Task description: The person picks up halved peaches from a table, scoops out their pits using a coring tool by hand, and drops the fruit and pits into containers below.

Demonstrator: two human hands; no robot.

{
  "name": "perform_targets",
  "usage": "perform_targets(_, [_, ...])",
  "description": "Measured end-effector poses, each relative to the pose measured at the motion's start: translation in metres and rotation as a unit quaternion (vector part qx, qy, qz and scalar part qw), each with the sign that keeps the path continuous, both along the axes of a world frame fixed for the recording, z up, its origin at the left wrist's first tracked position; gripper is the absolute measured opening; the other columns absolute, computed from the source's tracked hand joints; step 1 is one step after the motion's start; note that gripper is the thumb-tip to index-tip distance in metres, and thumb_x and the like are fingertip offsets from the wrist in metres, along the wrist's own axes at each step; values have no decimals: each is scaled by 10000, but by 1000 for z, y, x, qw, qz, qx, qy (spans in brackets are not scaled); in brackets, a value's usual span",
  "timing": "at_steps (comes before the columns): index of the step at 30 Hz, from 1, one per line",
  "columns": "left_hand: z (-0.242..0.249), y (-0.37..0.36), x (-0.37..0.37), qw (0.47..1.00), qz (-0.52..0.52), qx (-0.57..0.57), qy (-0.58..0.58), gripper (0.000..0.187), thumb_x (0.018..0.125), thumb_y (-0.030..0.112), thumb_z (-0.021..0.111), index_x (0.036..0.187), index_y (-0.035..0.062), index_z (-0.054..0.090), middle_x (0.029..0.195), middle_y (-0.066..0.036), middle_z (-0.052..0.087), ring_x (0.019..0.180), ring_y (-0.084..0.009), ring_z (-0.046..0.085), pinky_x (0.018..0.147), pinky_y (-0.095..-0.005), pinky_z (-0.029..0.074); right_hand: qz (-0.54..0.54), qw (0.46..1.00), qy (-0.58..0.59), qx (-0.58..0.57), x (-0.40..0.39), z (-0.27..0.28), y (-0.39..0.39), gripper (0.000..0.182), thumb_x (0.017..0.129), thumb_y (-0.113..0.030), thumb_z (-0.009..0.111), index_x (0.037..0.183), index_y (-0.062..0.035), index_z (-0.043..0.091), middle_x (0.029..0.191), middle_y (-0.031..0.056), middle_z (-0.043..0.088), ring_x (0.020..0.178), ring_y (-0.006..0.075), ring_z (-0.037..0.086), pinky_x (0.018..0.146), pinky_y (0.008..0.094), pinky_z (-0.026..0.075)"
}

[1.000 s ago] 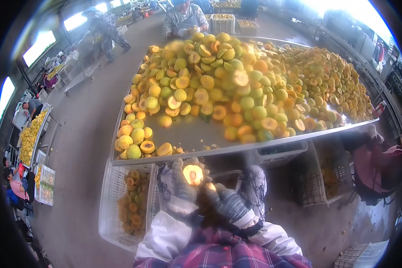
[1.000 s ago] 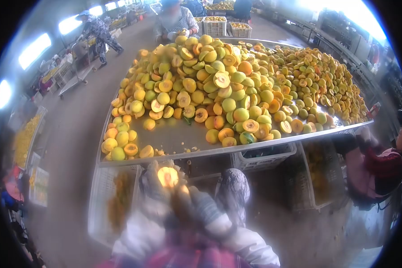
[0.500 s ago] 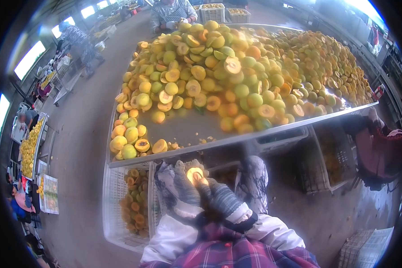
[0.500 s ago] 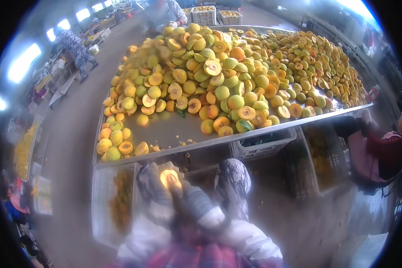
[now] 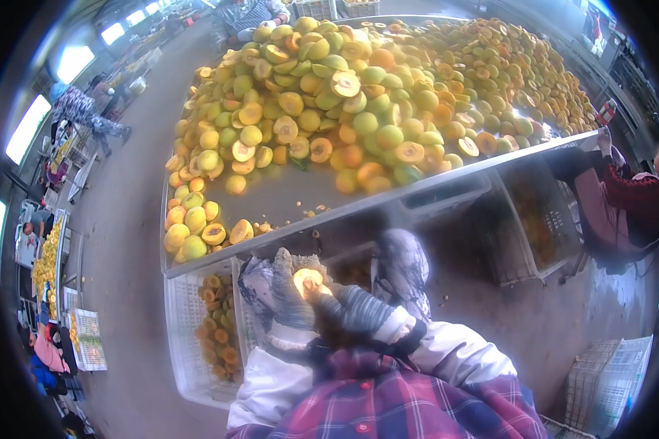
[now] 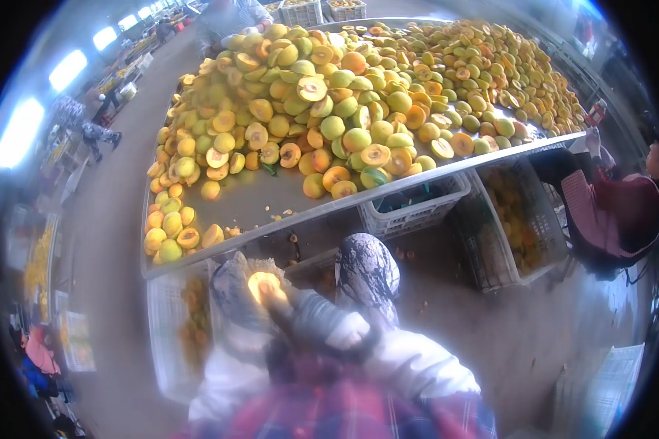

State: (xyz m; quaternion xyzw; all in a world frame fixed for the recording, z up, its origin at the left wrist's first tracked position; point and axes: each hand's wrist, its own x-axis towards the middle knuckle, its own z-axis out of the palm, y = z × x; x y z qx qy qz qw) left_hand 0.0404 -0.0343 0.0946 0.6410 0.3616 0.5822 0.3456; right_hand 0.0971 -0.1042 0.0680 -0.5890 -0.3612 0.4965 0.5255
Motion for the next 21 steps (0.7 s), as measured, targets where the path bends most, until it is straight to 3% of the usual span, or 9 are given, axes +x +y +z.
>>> perform_targets(1, [1, 2, -2, 1000, -3, -1, 0, 384, 897, 372, 571, 763, 16, 617, 643, -110, 603, 586, -198, 577, 579, -309, 504, -3, 1000, 0, -1, 5, 6, -3, 397, 988, -393, 470, 1152, -47, 577, 840, 91, 642, 720, 208, 608, 667, 315, 484])
perform_targets(3, [6, 14, -11, 907, -178, -370, -94, 417, 939, 375, 515, 788, 6, 636, 662, -104, 614, 629, -205, 586, 625, -314, 507, 84, 984, 148, -47, 17, 14, -10, 420, 966, -432, 513, 1173, -73, 587, 850, 19, 613, 772, 97, 554, 679, 235, 450])
perform_targets(4, [14, 15, -14, 907, -181, -369, -92, 417, 939, 375, 515, 788, 6, 636, 662, -104, 614, 629, -205, 586, 625, -314, 507, 81, 985, 149, -44, 22, 13, -10, 420, 966, -432, 513, 1173, -73, 587, 850, 19, 613, 772, 97, 554, 679, 235, 450])
perform_targets(7, [37, 14, -21, 909, -280, -309, 0, 449, 956, 375, 484, 797, -7, 658, 681, -106, 636, 642, -205, 601, 637, -306, 509, 133, 981, 96, -105, 34, 0, -14, 389, 960, -400, 541, 1172, -78, 592, 925, 36, 621, 809, 88, 559, 701, 220, 442])
perform_targets(9, [29, 21, -27, 912, -362, -101, 162, 319, 945, 230, 474, 1123, -11, 581, 801, -115, 670, 742, -210, 642, 679, -315, 509, 171, 977, 94, -86, 39, -6, -16, 577, 988, -497, 307, 1119, -52, 651, 953, 124, 694, 1028, 249, 613, 962, 350, 390])
perform_targets(16, [24, 43, -30, 877, -385, -255, 131, 271, 964, 189, 438, 1101, -2, 572, 877, -89, 679, 791, -186, 640, 709, -325, 505, 199, 966, -96, -131, 48, 79, -29, 516, 996, -458, 331, 1196, -64, 599, 1089, 114, 654, 1033, 185, 587, 924, 320, 416])
perform_targets(17, [6, 52, -29, 912, -294, -124, 259, 315, 956, 285, 482, 971, 13, 640, 829, -97, 687, 760, -189, 648, 716, -319, 511, 202, 962, -113, -146, 47, 84, -27, 509, 998, -453, 333, 1213, -70, 588, 1121, 118, 645, 1038, 175, 581, 921, 316, 419])
perform_targets(18, [-3, 58, -29, 907, -193, 11, 375, 411, 949, 381, 526, 840, 28, 707, 781, -105, 695, 729, -193, 657, 723, -312, 517, 160, 987, 25, 7, 26, -18, -12, 345, 993, -212, 461, 1249, 9, 524, 1132, 106, 605, 899, 161, 645, 750, 255, 529])
perform_targets(21, [5, 53, -33, 897, -239, 88, 361, 303, 956, 289, 495, 958, 35, 660, 845, -91, 666, 741, -193, 638, 736, -301, 517, 205, 971, -125, -4, 49, 28, -18, 473, 1006, -434, 343, 1116, -74, 629, 938, 85, 653, 875, 158, 619, 764, 304, 477])
